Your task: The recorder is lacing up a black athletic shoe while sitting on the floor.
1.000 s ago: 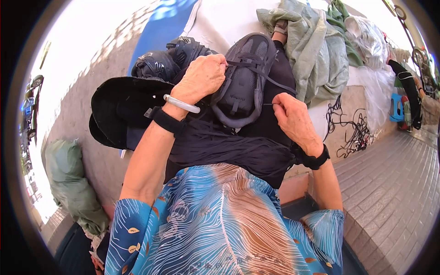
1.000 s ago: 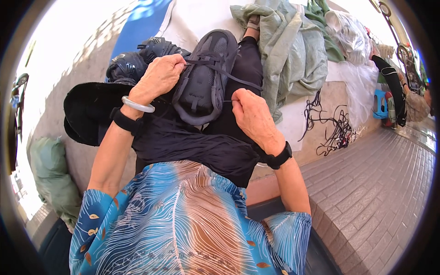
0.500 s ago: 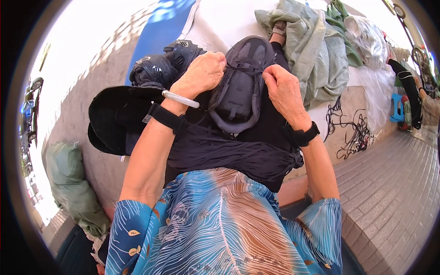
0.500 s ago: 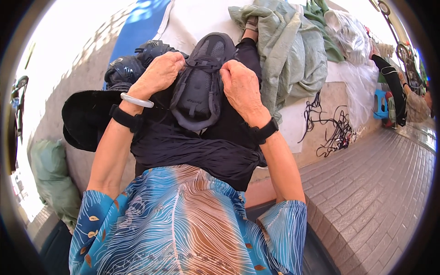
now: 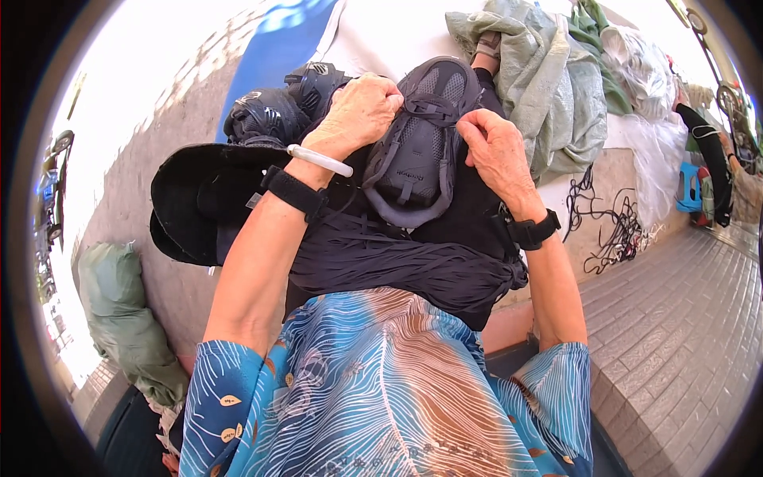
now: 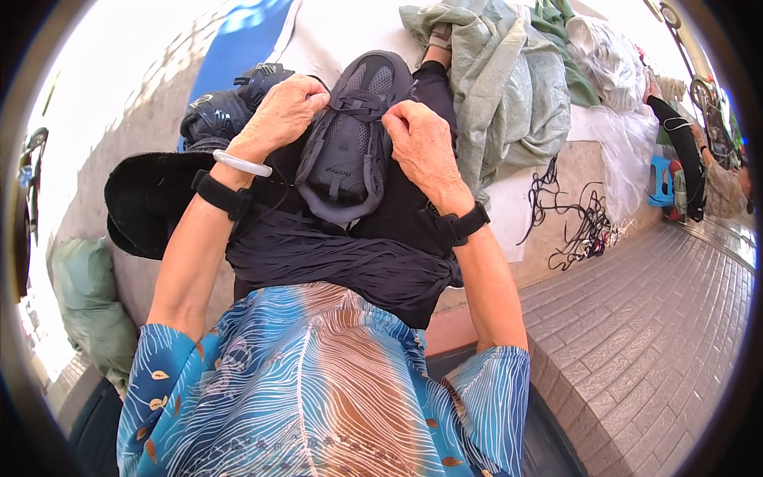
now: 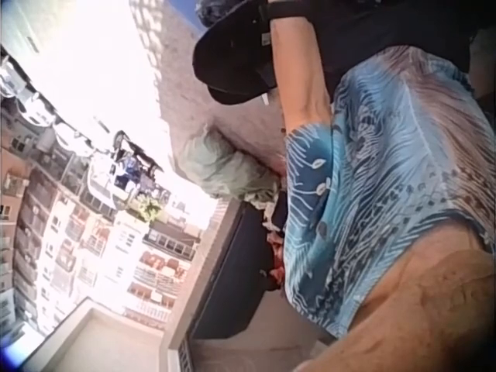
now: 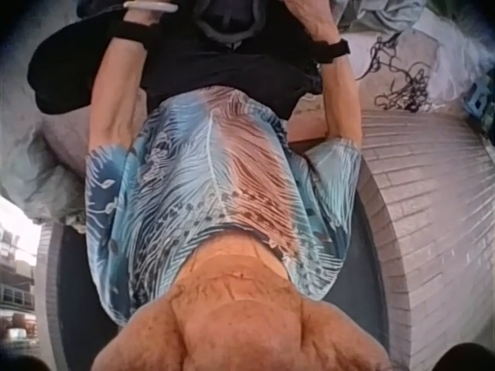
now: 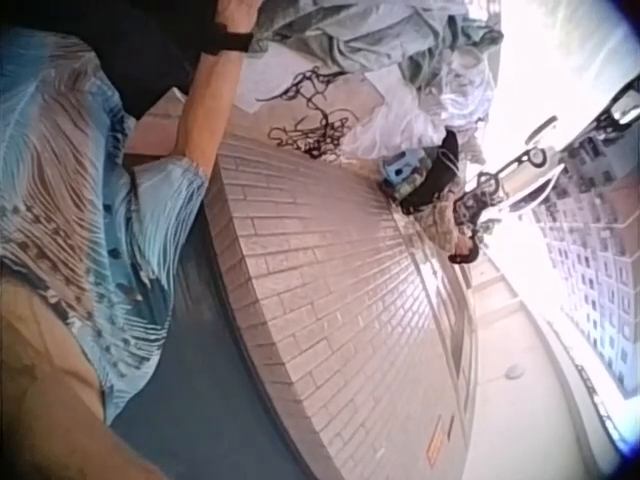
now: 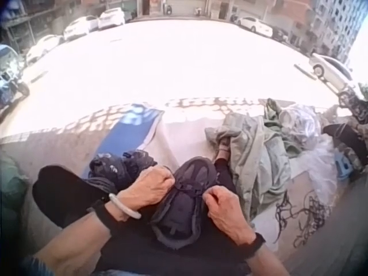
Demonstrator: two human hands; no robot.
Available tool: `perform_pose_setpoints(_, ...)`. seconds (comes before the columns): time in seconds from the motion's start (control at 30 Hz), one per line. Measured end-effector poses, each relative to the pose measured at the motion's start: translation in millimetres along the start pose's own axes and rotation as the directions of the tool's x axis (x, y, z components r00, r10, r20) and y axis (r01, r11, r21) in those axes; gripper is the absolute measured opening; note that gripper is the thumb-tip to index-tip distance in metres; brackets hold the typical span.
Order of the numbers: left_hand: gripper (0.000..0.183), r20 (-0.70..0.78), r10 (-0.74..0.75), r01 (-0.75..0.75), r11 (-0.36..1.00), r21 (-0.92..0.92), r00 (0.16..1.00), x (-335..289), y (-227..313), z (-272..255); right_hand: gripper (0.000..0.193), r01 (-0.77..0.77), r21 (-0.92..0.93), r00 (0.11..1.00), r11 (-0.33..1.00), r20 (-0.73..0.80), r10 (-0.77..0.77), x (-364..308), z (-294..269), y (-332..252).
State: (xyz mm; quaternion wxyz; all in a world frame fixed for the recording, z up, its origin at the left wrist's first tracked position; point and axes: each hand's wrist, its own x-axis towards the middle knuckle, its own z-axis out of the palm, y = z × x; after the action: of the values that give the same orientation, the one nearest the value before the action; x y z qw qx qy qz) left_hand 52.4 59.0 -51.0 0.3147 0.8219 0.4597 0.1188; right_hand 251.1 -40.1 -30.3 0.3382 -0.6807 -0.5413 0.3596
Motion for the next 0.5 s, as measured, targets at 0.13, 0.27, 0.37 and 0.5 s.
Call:
perform_pose_setpoints(0.13,0.029,0.040,-0.149,0.154,0.977,-0.146,0.988,-2.1,7.1,-5.4,0.020,-0.111,0.088,0.993,0.990,0.041,0.107,3.1,-2.0,2.3)
perform_pose_setpoints(0.27,0.030,-0.041,-0.029,0.025,0.995,-0.097,0.999,-5.7,3.7,0.9,0.020,-0.066,0.032,0.998,0.997,0.020,0.065,-0.9,1.0,-1.3)
perform_pose_setpoints(0.37,0.030,-0.089,-0.003,-0.002,0.999,-0.049,0.996,-6.3,4.2,3.1,0.021,-0.054,0.017,0.998,0.998,0.016,0.054,-0.6,1.1,-1.9)
perform_pose_setpoints(0.5,0.031,-0.008,-0.188,0.180,0.951,-0.251,0.982,-9.4,2.7,2.1,0.022,-0.105,0.044,0.994,0.994,0.015,0.104,0.8,1.7,-0.5)
